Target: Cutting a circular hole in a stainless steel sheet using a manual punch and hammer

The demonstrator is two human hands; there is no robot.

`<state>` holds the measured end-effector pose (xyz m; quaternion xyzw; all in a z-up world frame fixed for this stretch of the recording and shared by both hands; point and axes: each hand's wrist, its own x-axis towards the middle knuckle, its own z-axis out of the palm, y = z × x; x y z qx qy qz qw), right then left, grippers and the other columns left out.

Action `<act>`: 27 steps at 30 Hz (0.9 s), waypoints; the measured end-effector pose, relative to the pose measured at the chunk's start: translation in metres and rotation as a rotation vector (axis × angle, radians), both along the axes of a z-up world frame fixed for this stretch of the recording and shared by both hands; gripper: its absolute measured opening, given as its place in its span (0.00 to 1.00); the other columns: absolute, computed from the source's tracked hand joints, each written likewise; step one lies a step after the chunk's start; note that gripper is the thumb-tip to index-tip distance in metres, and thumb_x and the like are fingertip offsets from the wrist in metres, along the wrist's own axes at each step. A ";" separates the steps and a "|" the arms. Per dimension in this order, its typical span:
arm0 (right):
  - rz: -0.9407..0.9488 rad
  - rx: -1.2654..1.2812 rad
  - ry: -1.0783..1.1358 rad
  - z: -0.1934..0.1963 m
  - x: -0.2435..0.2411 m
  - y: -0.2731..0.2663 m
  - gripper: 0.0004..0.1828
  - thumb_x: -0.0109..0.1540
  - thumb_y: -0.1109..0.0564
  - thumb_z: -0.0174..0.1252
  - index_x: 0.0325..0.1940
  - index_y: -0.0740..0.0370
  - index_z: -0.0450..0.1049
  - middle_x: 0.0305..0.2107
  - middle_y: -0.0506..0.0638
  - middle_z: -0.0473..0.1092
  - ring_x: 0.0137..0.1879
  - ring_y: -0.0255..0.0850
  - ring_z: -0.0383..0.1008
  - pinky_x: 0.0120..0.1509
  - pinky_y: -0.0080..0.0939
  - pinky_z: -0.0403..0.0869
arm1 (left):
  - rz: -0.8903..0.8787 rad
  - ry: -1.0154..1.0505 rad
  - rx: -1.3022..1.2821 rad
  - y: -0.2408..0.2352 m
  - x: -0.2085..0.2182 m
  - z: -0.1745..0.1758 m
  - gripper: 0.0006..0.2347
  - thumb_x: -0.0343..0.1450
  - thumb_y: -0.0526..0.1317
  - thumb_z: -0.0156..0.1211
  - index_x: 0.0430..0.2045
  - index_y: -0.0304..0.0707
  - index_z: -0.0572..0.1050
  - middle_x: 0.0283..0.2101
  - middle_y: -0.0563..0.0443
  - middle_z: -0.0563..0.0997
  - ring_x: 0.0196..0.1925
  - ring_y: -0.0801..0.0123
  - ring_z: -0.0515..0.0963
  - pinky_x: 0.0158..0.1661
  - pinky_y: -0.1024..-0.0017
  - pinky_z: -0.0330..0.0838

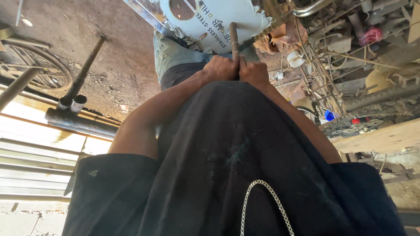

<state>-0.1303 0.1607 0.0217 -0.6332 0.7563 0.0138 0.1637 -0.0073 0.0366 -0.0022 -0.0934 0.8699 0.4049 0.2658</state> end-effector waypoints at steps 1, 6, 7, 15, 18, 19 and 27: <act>-0.002 0.001 0.002 -0.003 0.001 0.003 0.15 0.56 0.42 0.57 0.41 0.49 0.76 0.08 0.33 0.59 0.13 0.29 0.67 0.19 0.31 0.67 | -0.002 0.002 0.001 0.004 0.003 -0.006 0.25 0.74 0.46 0.50 0.56 0.17 0.64 0.21 0.36 0.82 0.24 0.41 0.85 0.25 0.37 0.75; 0.018 0.014 0.002 -0.011 0.004 0.009 0.21 0.53 0.37 0.59 0.42 0.50 0.76 0.10 0.35 0.63 0.14 0.32 0.71 0.20 0.35 0.71 | 0.033 0.098 -0.095 0.010 0.006 -0.010 0.24 0.73 0.48 0.53 0.53 0.20 0.67 0.21 0.38 0.82 0.23 0.43 0.85 0.24 0.40 0.76; 0.018 0.012 0.001 -0.010 0.004 0.009 0.21 0.53 0.37 0.59 0.42 0.50 0.76 0.10 0.35 0.63 0.14 0.32 0.71 0.20 0.35 0.71 | 0.033 0.097 -0.096 0.008 0.006 -0.006 0.24 0.73 0.48 0.53 0.53 0.20 0.67 0.21 0.38 0.82 0.23 0.43 0.85 0.24 0.40 0.76; 0.012 -0.008 0.018 -0.029 0.012 0.026 0.27 0.54 0.32 0.58 0.45 0.52 0.79 0.08 0.34 0.60 0.12 0.30 0.69 0.18 0.32 0.68 | 0.063 0.092 -0.102 0.006 0.003 0.000 0.21 0.72 0.42 0.53 0.52 0.20 0.68 0.19 0.36 0.81 0.20 0.40 0.83 0.21 0.39 0.74; 0.027 -0.026 0.016 -0.037 0.013 0.029 0.27 0.59 0.28 0.57 0.41 0.53 0.79 0.08 0.35 0.60 0.12 0.29 0.66 0.17 0.31 0.66 | 0.061 0.086 -0.088 0.007 0.004 0.000 0.22 0.72 0.42 0.53 0.54 0.20 0.66 0.20 0.37 0.81 0.21 0.42 0.84 0.22 0.40 0.75; 0.026 -0.027 0.016 -0.034 0.011 0.025 0.27 0.59 0.28 0.57 0.41 0.53 0.79 0.08 0.35 0.60 0.12 0.29 0.66 0.17 0.31 0.66 | 0.060 0.086 -0.088 0.006 0.003 0.001 0.22 0.72 0.42 0.53 0.54 0.20 0.66 0.20 0.37 0.81 0.21 0.42 0.84 0.22 0.40 0.75; 0.042 -0.031 0.061 -0.019 0.006 0.013 0.24 0.55 0.32 0.59 0.40 0.51 0.80 0.07 0.31 0.57 0.11 0.25 0.63 0.17 0.27 0.62 | -0.036 0.033 -0.094 -0.005 -0.006 0.017 0.19 0.73 0.38 0.53 0.55 0.21 0.66 0.19 0.39 0.80 0.19 0.47 0.82 0.22 0.43 0.77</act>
